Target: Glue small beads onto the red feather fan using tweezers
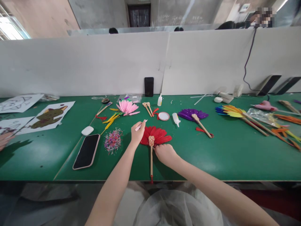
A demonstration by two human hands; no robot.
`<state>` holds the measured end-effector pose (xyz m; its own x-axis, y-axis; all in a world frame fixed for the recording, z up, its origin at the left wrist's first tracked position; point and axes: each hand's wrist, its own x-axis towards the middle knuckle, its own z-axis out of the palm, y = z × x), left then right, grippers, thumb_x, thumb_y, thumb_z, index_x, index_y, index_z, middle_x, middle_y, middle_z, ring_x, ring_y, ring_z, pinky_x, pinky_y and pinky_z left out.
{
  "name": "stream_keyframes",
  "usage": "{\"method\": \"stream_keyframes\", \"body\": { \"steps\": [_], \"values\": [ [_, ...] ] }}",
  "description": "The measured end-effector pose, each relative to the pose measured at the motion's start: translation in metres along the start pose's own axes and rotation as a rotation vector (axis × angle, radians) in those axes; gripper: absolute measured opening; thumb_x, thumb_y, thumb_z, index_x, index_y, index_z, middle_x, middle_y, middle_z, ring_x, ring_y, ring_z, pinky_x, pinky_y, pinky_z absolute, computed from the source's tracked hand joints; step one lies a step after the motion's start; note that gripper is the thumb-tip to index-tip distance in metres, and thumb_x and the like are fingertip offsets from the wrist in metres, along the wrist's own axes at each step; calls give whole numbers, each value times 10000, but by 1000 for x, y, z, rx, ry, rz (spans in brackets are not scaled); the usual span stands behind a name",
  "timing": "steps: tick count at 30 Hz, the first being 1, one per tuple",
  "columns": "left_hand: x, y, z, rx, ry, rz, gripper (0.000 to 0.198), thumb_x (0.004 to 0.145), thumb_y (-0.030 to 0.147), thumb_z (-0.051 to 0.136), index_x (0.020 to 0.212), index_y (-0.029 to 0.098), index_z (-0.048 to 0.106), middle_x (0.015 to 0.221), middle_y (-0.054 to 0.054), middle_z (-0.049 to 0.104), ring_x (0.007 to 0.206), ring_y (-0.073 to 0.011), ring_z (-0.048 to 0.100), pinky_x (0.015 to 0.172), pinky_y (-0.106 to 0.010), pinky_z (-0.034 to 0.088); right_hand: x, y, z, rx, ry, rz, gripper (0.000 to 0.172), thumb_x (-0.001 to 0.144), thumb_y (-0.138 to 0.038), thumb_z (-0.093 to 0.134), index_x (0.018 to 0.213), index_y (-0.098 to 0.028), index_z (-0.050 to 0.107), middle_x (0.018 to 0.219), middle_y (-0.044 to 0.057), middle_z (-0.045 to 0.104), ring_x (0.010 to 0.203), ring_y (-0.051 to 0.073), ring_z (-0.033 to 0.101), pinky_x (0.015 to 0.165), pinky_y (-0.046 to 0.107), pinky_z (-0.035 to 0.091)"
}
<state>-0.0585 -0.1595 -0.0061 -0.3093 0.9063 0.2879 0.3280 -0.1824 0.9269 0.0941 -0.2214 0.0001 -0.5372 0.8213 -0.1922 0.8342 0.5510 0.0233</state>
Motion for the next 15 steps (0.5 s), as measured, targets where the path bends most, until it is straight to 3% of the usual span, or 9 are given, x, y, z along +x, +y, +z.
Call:
{"method": "stream_keyframes", "body": {
  "steps": [6, 15],
  "values": [
    [0, 1, -1, 11, 10, -1, 480, 812, 434, 565, 436, 179, 409, 407, 39, 387, 451, -84, 359, 495, -244, 279, 3, 7, -2, 19, -117, -103, 267, 897, -289, 564, 1093, -110, 590, 1054, 90, 626, 889, 183, 630, 764, 368, 534],
    [0, -1, -2, 23, 6, 3, 475, 827, 414, 556, 440, 182, 408, 407, 41, 384, 441, -84, 369, 485, -238, 289, 3, 12, 9, 56, -93, -147, 269, 897, -285, 564, 1094, -104, 590, 1065, 98, 624, 910, 190, 626, 784, 378, 528]
  ]
}}
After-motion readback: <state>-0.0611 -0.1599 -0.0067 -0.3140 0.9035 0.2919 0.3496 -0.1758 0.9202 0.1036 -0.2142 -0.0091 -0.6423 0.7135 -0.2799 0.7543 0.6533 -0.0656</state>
